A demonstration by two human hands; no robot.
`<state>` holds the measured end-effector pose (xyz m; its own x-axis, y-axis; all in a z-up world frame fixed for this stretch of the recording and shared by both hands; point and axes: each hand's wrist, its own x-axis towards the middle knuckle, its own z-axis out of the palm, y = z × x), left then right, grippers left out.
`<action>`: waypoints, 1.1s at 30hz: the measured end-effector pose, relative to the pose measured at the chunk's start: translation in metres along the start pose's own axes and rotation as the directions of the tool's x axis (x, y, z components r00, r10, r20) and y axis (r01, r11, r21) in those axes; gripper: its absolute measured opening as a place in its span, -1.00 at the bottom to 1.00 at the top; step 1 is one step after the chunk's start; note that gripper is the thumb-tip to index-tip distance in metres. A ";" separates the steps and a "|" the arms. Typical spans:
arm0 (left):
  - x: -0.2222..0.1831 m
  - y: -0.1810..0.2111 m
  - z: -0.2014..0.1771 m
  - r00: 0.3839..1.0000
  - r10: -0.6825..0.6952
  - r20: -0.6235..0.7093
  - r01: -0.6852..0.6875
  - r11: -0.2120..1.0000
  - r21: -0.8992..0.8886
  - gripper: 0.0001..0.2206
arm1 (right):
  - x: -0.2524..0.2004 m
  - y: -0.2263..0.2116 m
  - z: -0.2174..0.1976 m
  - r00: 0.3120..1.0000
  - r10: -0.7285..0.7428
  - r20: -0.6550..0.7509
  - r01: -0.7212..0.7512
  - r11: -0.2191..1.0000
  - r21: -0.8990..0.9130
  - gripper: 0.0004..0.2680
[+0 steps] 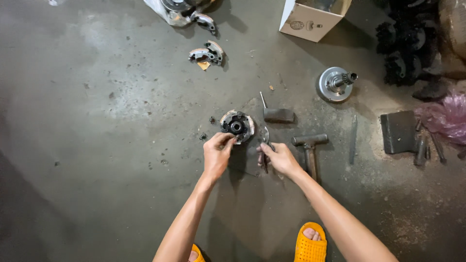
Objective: Repairing a motorcycle clutch assembly using a hammer, punch, and pliers on the floor.
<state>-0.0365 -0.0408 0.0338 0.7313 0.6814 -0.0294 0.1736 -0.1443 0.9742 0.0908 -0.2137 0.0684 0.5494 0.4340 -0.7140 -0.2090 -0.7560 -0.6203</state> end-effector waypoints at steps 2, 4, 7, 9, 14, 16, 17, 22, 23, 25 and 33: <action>0.003 0.003 0.002 0.997 0.055 0.047 -0.058 0.997 0.057 -0.92 | -0.001 -0.003 0.000 0.999 0.002 -0.035 -0.001 1.000 0.030 -0.73; 0.007 0.003 0.005 0.989 0.111 0.096 -0.121 0.987 0.110 -0.91 | -0.002 -0.003 0.002 0.997 0.003 -0.072 0.002 0.998 0.060 -0.75; 0.012 -0.003 0.009 0.937 0.303 0.174 -0.348 0.857 0.379 -0.89 | 0.006 0.009 0.007 0.998 -0.034 -0.053 0.044 0.980 0.194 -0.75; 0.011 -0.009 0.012 0.945 0.277 0.172 -0.324 0.851 0.414 -0.91 | 0.022 0.030 0.013 0.997 -0.081 -0.009 0.080 0.952 0.296 -0.74; 0.012 -0.019 0.015 0.939 0.300 0.170 -0.345 0.822 0.453 -0.92 | 0.027 0.031 0.020 0.993 -0.114 0.009 0.106 0.946 0.305 -0.74; 0.012 -0.022 0.015 0.933 0.317 0.170 -0.359 0.810 0.464 -0.91 | 0.024 0.027 0.020 0.990 -0.142 0.004 0.137 0.957 0.257 -0.73; 0.011 -0.023 0.015 0.922 0.344 0.178 -0.387 0.787 0.482 -0.89 | 0.022 0.023 0.020 0.990 -0.142 0.003 0.138 0.963 0.233 -0.73; 0.013 -0.029 0.013 0.864 0.431 0.259 -0.496 0.648 0.577 -0.81 | 0.006 0.008 0.025 0.983 -0.163 -0.084 0.164 0.987 -0.004 -0.67; 0.014 -0.028 0.012 0.842 0.457 0.286 -0.530 0.610 0.589 -0.83 | 0.007 0.010 0.026 0.961 -0.247 -0.127 0.229 0.963 -0.139 -0.69; 0.015 -0.026 0.011 0.821 0.478 0.312 -0.560 0.570 0.601 -0.84 | -0.006 -0.005 0.029 0.930 -0.332 -0.155 0.283 0.919 -0.273 -0.72; 0.016 -0.023 0.012 0.827 0.478 0.297 -0.548 0.563 0.618 -0.79 | 0.009 -0.025 0.023 0.953 -0.302 -0.011 0.272 0.873 -0.405 -0.72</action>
<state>-0.0206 -0.0352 0.0083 0.8835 0.2809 0.3748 0.1049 -0.8985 0.4262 0.0819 -0.1795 0.0703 0.5954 0.6366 -0.4901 0.2941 -0.7404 -0.6044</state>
